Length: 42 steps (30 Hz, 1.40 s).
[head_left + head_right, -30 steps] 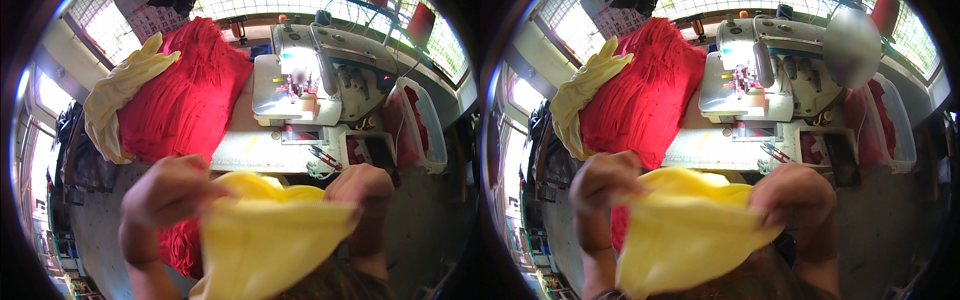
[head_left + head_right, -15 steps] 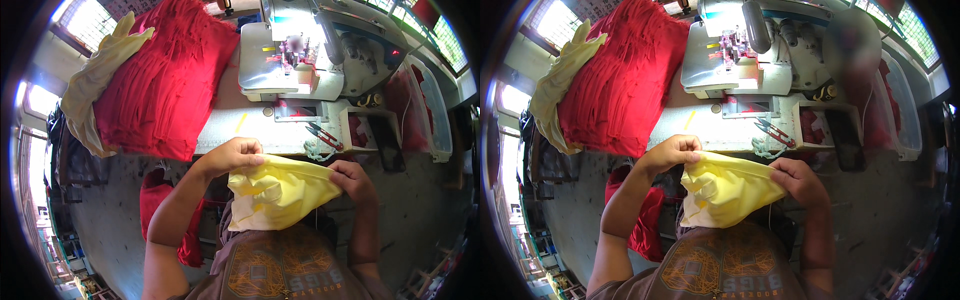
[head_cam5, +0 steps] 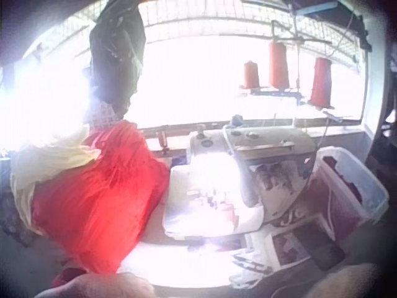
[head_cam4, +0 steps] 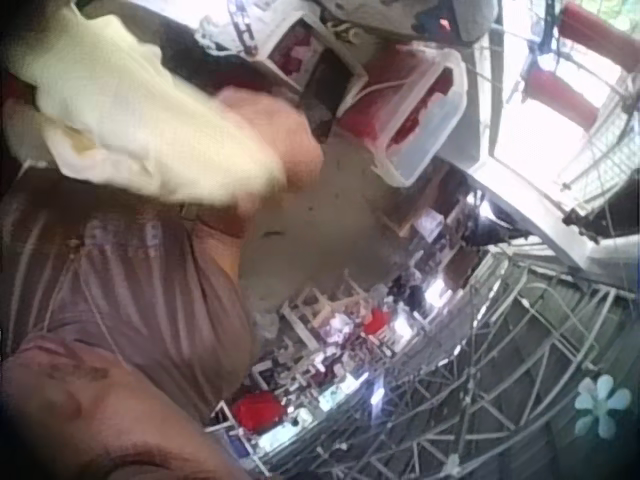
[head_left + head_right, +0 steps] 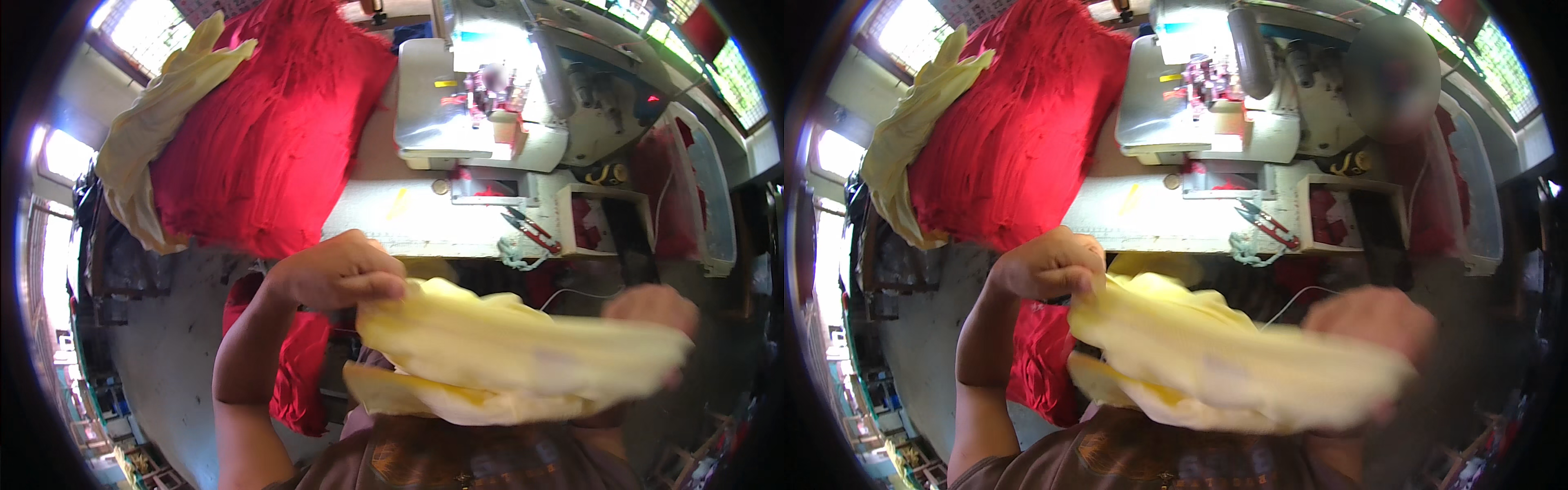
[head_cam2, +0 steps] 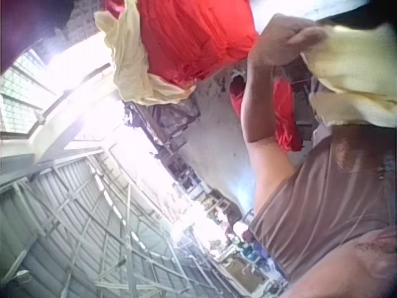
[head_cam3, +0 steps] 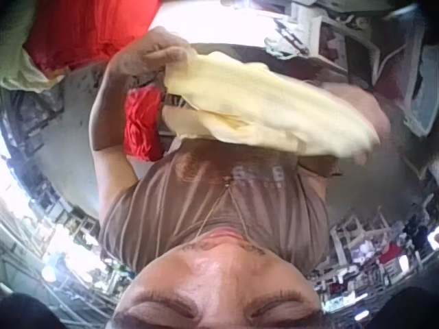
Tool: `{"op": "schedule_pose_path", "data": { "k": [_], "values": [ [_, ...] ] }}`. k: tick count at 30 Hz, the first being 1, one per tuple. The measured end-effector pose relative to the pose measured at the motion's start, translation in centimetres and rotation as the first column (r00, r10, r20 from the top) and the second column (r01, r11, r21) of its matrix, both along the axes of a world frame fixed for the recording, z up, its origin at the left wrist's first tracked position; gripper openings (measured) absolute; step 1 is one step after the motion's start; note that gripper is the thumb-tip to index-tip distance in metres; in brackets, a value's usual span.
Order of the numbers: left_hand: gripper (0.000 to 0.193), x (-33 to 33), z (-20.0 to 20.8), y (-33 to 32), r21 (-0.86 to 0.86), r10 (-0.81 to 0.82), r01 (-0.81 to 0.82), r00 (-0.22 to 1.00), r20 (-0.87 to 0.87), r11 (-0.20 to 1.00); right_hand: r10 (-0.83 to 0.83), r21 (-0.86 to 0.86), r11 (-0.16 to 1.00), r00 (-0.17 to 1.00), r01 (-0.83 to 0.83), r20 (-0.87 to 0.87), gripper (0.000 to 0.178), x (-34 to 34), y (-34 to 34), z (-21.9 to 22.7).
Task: The person holds a yellow piece of fabric and uses scissors to trim loose threads and edges. The person repeatedly cuts small pieces of thread from the fabric and discards them while working at a sewing station.
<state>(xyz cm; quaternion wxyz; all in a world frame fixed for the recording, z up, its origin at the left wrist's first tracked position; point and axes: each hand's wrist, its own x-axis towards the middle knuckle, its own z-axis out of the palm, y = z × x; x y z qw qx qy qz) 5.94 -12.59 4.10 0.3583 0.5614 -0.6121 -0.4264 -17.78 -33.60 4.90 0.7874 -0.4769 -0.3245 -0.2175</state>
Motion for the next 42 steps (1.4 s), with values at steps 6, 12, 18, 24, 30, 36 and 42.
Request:
{"op": "schedule_pose_path", "data": {
  "k": [6, 12, 18, 24, 30, 36, 42],
  "values": [
    [0.031, 0.3, -4.5, 1.3, 0.331, 0.453, -0.360, 0.850, -0.269, 0.872, -0.437, -0.309, 0.885, 0.390, 0.350, -0.811, 0.025, -2.6, -1.0, -8.0],
    [0.024, 0.3, -6.2, 1.6, 0.369, 0.592, -0.477, 0.737, -0.327, 0.798, -0.355, -0.252, 0.915, 0.334, 0.314, -0.873, 0.017, -1.8, -0.1, -8.2],
    [0.014, 0.6, -5.1, 2.1, 0.348, 0.513, -0.437, 0.843, -0.164, 0.829, -0.640, -0.496, 0.759, 0.342, 0.423, -0.688, 0.009, -1.1, 0.8, -7.6],
    [0.009, 0.4, -8.9, 1.8, 0.136, 0.748, -0.760, 0.564, -0.351, 0.636, -0.541, -0.932, 0.214, 0.830, 0.292, 0.136, 0.027, 0.5, 6.4, -3.9],
    [0.009, -0.3, -10.7, 1.9, 0.185, 0.726, -0.798, 0.391, -0.565, 0.573, -0.571, -0.992, 0.106, 0.821, 0.074, 0.000, 0.030, 0.7, 8.3, -5.1],
    [0.018, -1.0, -9.7, 2.0, 0.219, 0.731, -0.793, 0.366, -0.575, 0.569, -0.603, -0.989, 0.126, 0.798, 0.075, -0.016, 0.026, 1.1, 8.1, -5.5],
    [0.022, -1.7, -9.4, 1.5, 0.182, 0.685, -0.764, 0.413, -0.601, 0.620, -0.645, -0.983, 0.170, 0.762, 0.072, -0.056, 0.015, 1.4, 7.7, -5.8]
  ]
}}
